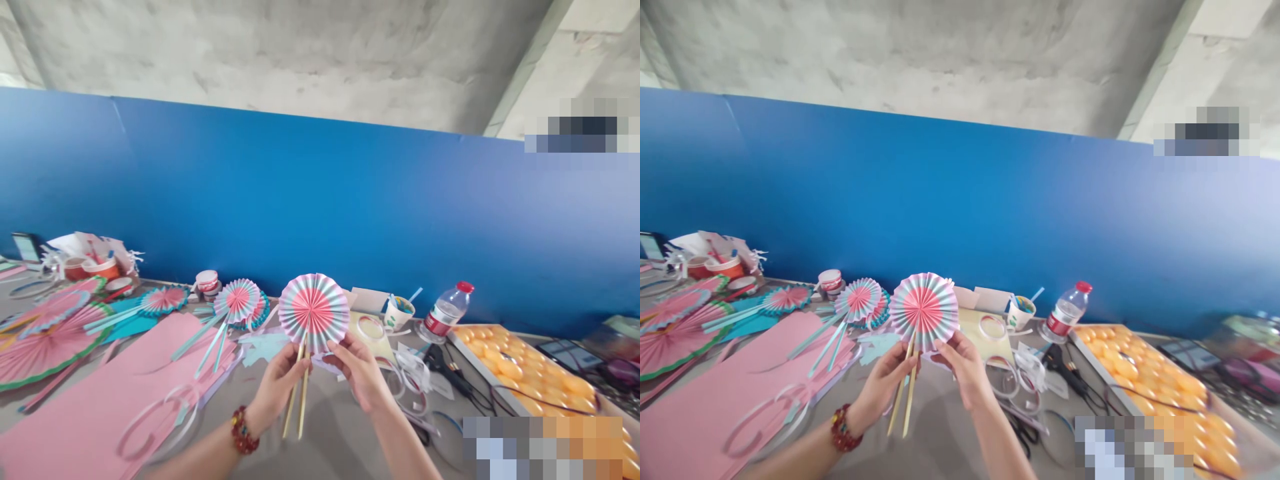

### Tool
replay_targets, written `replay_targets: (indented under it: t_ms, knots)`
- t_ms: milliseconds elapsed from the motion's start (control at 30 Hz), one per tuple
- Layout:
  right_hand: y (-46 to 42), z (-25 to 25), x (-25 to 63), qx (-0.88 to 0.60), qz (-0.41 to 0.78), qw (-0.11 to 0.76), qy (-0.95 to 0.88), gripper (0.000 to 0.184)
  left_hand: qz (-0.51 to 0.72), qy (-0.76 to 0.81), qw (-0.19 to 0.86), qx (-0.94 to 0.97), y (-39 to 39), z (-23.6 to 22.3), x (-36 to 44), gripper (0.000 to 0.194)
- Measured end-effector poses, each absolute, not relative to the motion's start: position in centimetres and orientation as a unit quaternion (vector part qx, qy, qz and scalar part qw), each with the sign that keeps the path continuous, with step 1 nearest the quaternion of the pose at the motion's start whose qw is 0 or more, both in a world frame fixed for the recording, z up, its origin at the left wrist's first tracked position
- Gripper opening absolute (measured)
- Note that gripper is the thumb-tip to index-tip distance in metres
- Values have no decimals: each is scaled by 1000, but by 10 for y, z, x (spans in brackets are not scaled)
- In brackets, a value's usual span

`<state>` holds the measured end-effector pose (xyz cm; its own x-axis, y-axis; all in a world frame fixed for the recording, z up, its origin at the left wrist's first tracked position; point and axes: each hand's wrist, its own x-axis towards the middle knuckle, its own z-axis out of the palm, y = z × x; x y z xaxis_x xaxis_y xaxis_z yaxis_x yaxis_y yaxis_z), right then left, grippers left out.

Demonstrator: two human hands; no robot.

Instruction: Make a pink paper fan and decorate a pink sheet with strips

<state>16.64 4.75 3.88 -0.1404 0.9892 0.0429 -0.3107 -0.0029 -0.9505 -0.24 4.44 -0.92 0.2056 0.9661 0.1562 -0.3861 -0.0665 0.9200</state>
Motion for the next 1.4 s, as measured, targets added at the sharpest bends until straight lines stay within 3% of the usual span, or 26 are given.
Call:
replay_targets:
  t_ms: [333, 933, 1200, 1400]
  knots:
    - [53, 34, 172, -393, 561, 563, -463, 39, 528, 357, 604, 477, 49, -13, 0, 44]
    - [55, 43, 183, -404, 529, 601, -443, 42, 583, 338, 555, 487, 62, 3, -16, 30]
    - [54, 48, 192, -409, 529, 596, -445, 38, 586, 402, 477, 517, 93, 32, -86, 34]
    - [54, 50, 197, -407, 515, 594, -464, 42, 549, 487, 408, 542, 111, 24, -165, 40]
